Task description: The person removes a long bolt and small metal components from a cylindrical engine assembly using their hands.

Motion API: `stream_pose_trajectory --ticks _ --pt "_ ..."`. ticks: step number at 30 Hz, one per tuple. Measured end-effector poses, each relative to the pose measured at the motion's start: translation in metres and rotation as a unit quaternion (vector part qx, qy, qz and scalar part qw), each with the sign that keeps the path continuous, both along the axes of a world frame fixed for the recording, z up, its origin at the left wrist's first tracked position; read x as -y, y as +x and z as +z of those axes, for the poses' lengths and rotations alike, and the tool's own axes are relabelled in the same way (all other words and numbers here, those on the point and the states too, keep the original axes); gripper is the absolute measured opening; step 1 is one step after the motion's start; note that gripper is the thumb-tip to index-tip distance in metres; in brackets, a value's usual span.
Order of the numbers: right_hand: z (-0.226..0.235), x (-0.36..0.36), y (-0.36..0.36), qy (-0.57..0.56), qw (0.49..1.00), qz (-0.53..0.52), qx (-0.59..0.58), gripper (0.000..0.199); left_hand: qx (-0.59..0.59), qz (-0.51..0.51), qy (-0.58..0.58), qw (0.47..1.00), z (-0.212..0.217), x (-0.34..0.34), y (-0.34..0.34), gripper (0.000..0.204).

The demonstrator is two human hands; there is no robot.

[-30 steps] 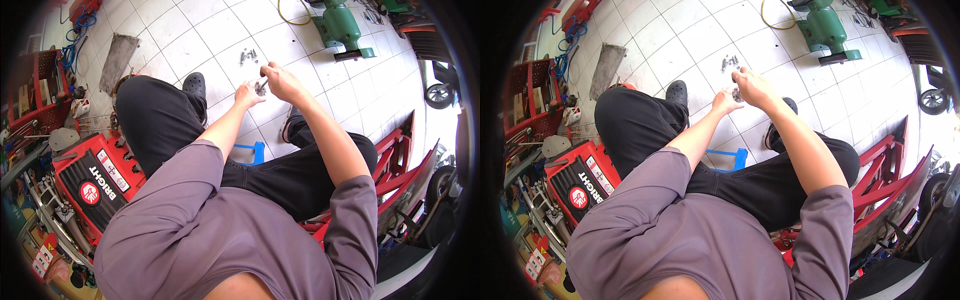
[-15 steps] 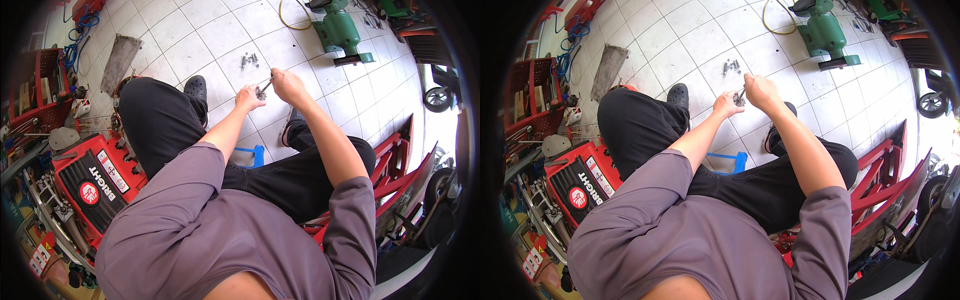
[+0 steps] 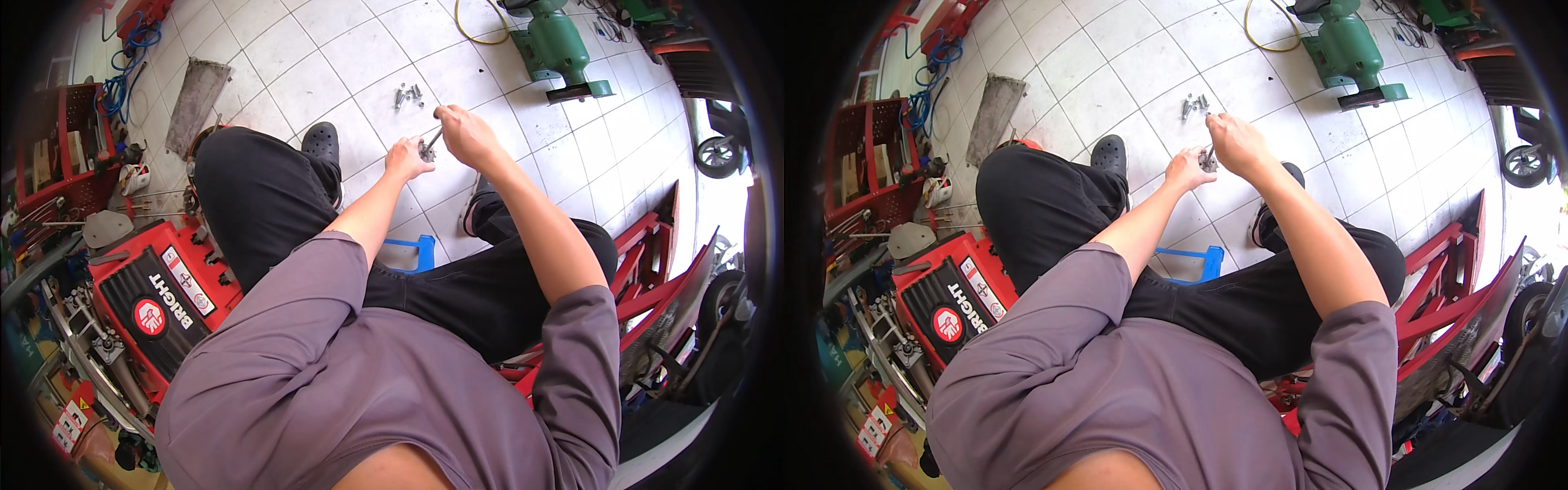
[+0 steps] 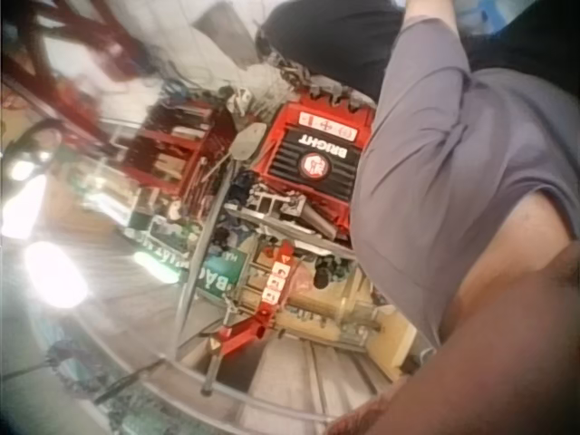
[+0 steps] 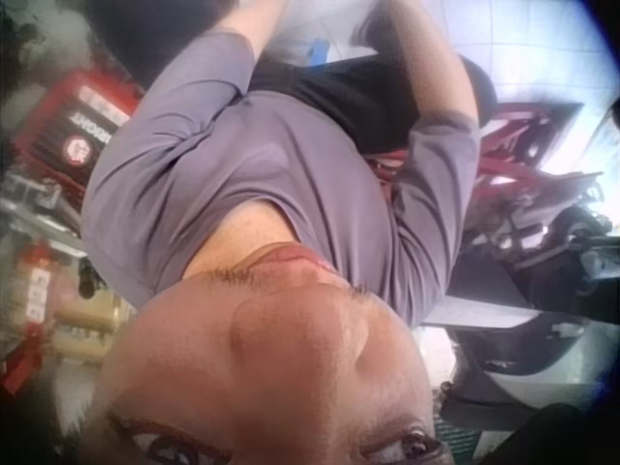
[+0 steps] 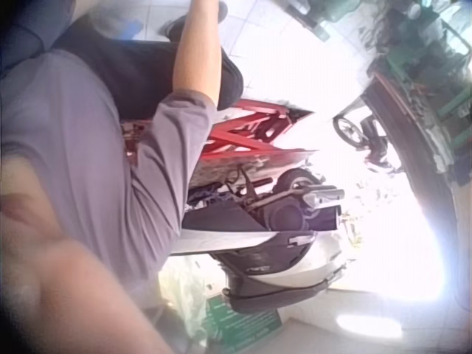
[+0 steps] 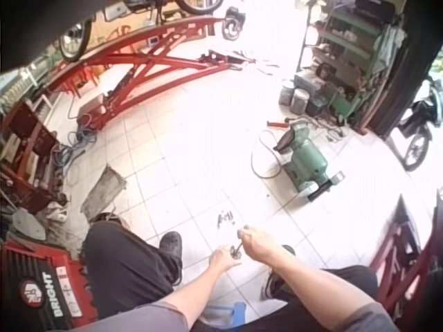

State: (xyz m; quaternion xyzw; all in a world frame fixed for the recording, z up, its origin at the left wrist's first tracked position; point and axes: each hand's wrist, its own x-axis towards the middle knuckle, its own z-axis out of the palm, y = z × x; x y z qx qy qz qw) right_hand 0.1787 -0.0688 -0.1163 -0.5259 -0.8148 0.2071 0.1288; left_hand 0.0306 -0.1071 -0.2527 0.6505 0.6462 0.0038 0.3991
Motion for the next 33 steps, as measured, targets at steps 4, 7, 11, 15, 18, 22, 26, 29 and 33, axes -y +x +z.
stream_pose_trajectory --ticks 4,7,11,15,18,22,26,29,33 --pt "0.010 -0.003 0.001 -0.037 0.998 0.057 0.006 0.010 -0.002 -0.001 -0.003 1.000 0.002 -0.002 0.000 0.070" --pt "0.015 -0.005 -0.002 -0.053 0.995 0.085 0.009 0.011 -0.001 -0.001 -0.008 1.000 0.003 -0.004 0.000 0.070" --pt "0.015 -0.006 0.000 -0.061 0.993 0.098 0.011 0.015 0.000 -0.002 -0.010 1.000 0.005 -0.004 0.001 0.070" --pt "0.016 -0.008 -0.002 -0.100 0.991 0.086 0.012 0.016 0.003 -0.002 -0.003 1.000 0.002 -0.002 -0.002 0.071" --pt "0.011 -0.004 -0.003 -0.064 0.997 0.028 -0.045 0.012 -0.002 -0.005 0.003 1.000 0.000 -0.001 -0.003 0.072" --pt "0.004 -0.004 0.002 -0.026 0.999 -0.021 -0.007 0.016 0.009 -0.004 0.013 1.000 0.002 -0.001 0.000 0.071" --pt "0.017 -0.009 0.000 -0.073 0.985 -0.058 0.144 0.028 0.013 0.002 0.021 1.000 0.000 -0.002 -0.004 0.071" --pt "0.022 -0.011 0.004 -0.098 0.968 -0.071 0.220 0.031 0.013 0.003 0.025 1.000 0.001 -0.001 -0.003 0.070" --pt "0.021 -0.009 0.005 -0.074 0.975 -0.062 0.203 0.023 0.020 0.012 0.033 0.999 0.002 -0.001 0.000 0.069"
